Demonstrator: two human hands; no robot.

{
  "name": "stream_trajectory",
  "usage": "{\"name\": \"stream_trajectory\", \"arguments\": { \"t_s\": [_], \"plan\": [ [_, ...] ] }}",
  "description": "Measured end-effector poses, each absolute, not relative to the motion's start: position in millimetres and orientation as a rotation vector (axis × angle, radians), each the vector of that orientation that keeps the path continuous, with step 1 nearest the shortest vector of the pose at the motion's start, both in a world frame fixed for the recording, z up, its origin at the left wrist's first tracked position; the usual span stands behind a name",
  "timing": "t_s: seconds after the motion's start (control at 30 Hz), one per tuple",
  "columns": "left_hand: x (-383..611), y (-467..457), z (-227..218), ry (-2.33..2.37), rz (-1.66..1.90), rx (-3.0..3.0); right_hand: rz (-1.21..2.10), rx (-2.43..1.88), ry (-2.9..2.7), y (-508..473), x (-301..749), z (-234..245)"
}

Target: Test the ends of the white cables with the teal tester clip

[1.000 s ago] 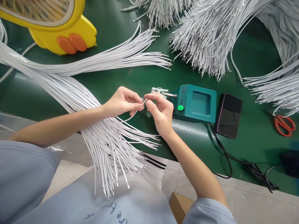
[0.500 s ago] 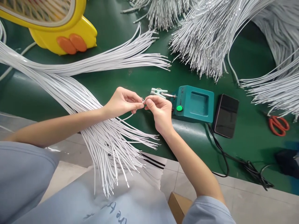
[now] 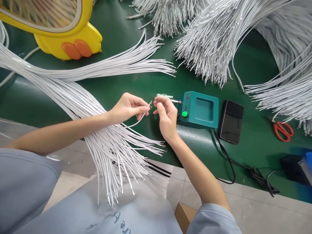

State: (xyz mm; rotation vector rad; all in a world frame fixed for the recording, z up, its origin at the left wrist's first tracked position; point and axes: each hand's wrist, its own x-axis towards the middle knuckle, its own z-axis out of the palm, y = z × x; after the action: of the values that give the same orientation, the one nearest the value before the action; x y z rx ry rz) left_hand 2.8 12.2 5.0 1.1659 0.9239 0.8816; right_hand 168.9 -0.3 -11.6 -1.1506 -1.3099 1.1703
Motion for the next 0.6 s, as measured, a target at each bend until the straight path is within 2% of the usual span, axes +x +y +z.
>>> {"name": "stream_trajectory", "arguments": {
  "t_s": [0.17,0.3,0.47,0.6],
  "plan": [
    [2.0,12.3,5.3,0.884,0.851,1.19,1.308,-1.069,-1.355,0.5,171.9,-11.3],
    [3.4,11.6,8.0,0.922,0.869,1.18,1.282,-1.048,-1.416,-0.5,172.8,-9.2],
    [4.5,11.2,8.3,0.986,0.901,1.159,1.068,-1.095,-1.557,-1.7,170.7,-5.3],
    [3.3,11.6,9.6,0.946,0.85,1.18,0.684,-1.122,-1.779,1.3,173.9,-5.0]
  ]
}}
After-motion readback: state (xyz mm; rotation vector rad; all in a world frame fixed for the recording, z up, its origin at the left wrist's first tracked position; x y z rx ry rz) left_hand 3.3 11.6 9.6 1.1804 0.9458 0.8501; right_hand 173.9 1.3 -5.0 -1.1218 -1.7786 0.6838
